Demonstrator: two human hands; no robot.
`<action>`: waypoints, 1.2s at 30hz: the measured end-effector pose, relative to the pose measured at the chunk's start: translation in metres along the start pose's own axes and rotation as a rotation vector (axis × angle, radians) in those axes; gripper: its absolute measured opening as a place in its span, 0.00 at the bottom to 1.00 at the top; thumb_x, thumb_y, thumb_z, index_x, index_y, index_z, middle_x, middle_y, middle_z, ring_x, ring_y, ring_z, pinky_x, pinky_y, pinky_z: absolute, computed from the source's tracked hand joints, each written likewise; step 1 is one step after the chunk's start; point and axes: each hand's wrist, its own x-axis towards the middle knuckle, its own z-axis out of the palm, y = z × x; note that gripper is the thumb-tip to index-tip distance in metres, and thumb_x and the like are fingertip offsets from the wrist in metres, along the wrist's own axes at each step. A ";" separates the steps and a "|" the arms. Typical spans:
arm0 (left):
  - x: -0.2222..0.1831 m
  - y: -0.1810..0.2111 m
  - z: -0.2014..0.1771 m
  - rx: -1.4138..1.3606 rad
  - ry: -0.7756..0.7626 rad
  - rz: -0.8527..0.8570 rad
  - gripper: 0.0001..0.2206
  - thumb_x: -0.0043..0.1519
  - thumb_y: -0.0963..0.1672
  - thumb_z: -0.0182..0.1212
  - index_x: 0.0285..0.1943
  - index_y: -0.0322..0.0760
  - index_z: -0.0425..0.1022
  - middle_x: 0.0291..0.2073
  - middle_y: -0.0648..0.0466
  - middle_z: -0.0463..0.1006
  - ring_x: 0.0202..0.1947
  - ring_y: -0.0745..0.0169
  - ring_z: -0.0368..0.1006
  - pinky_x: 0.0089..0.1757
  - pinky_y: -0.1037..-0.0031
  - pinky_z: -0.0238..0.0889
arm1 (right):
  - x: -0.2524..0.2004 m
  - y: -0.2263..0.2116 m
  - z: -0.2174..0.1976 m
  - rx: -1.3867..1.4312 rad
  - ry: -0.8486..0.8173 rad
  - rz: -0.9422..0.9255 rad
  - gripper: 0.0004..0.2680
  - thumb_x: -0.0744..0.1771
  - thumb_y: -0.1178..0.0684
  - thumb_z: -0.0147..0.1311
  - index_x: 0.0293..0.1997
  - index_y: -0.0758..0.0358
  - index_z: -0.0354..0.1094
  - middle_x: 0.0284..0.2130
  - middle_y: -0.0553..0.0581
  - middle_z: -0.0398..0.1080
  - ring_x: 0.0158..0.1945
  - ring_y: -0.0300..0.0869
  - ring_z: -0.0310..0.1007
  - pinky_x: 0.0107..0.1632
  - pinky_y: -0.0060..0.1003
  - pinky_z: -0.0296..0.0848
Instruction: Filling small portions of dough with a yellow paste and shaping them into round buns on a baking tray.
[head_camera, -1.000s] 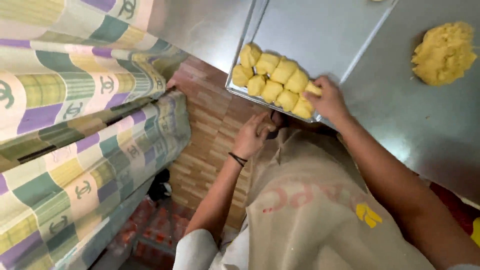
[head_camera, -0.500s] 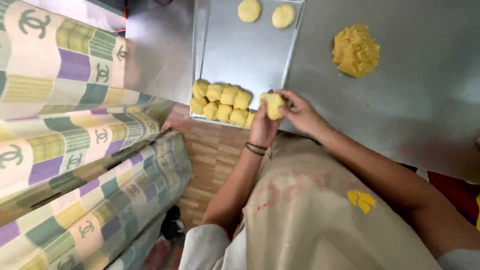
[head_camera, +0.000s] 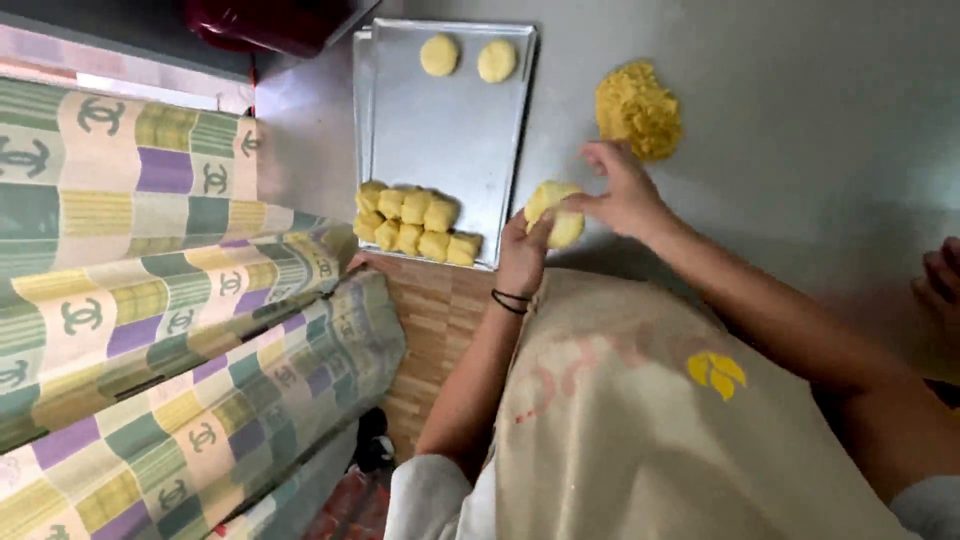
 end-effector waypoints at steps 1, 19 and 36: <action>0.002 -0.010 -0.004 -0.175 0.079 -0.052 0.13 0.67 0.40 0.62 0.59 0.25 0.75 0.36 0.42 0.81 0.36 0.57 0.80 0.41 0.60 0.78 | 0.012 0.022 -0.010 -0.018 -0.010 -0.033 0.24 0.61 0.55 0.74 0.62 0.64 0.67 0.44 0.63 0.70 0.44 0.49 0.72 0.46 0.44 0.74; -0.053 0.029 -0.022 -0.172 0.339 -0.141 0.25 0.67 0.44 0.54 0.75 0.43 0.61 0.49 0.36 0.79 0.43 0.46 0.79 0.43 0.64 0.74 | 0.065 0.102 -0.096 -0.394 0.211 0.139 0.16 0.59 0.46 0.65 0.44 0.57 0.67 0.45 0.63 0.66 0.48 0.56 0.67 0.49 0.49 0.69; -0.083 0.051 0.002 0.445 0.028 0.067 0.22 0.62 0.43 0.60 0.66 0.32 0.68 0.63 0.44 0.71 0.63 0.48 0.69 0.59 0.60 0.67 | 0.085 0.083 -0.083 -0.530 0.126 0.343 0.12 0.68 0.45 0.53 0.50 0.60 0.72 0.46 0.56 0.69 0.49 0.51 0.72 0.43 0.47 0.72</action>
